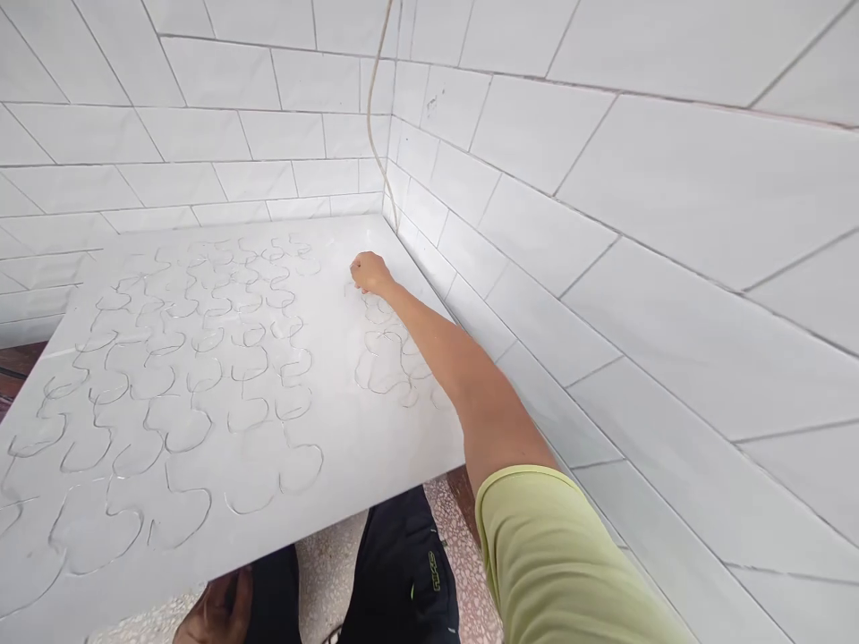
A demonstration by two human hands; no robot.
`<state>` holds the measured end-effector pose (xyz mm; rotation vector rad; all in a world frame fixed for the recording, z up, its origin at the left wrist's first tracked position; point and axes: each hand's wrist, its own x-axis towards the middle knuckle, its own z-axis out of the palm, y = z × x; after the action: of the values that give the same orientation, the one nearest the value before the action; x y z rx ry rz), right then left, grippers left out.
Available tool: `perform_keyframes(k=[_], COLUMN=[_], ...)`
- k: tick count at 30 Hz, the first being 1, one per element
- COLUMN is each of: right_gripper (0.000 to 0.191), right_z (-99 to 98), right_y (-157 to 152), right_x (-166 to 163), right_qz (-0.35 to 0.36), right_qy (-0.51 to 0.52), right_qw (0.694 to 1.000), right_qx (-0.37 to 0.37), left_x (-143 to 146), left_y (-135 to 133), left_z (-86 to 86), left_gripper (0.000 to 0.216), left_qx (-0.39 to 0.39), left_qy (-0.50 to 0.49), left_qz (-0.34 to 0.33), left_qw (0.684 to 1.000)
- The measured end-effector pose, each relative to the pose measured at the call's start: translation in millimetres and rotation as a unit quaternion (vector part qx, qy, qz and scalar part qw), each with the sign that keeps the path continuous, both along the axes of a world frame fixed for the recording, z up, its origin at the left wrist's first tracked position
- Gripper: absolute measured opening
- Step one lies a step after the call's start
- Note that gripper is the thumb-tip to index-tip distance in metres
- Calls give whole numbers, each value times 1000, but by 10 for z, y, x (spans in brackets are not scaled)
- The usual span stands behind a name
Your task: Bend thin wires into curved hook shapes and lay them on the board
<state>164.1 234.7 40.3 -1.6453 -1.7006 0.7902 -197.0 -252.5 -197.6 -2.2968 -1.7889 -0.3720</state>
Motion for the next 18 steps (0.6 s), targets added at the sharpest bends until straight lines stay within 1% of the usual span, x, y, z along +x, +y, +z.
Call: perform_keyframes(k=[2, 4, 6, 8, 10, 13, 18], right_gripper=[16, 13, 13, 14, 15, 19, 26], right_z=[18, 22, 16, 2, -18, -57, -123], right_y=[-246, -473, -679, -860, -1006, -1150, -1193], right_x=[282, 527, 710, 821, 860, 807, 597], right_qz=[-1, -3, -4, -1, 6, 27, 72], right_qy=[2, -1, -8, -17, -28, -46, -100], right_qw=[1000, 1000, 1000, 999, 999, 997, 992], right_qx=[12, 20, 27, 34, 44, 53, 39], left_x=[26, 74, 136, 197, 248, 301, 336], left_y=[37, 70, 93, 107, 115, 117, 96], left_z=[55, 118, 178, 228, 265, 304, 337], left_gripper=[40, 31, 23, 20, 21, 23, 27], left_qx=[-28, -68, -100, -115, -119, -119, -123], left_qy=[-46, -99, -145, -176, -194, -199, -196], left_qz=[22, 60, 106, 134, 139, 149, 173], left_qw=[998, 991, 979, 968, 964, 961, 957])
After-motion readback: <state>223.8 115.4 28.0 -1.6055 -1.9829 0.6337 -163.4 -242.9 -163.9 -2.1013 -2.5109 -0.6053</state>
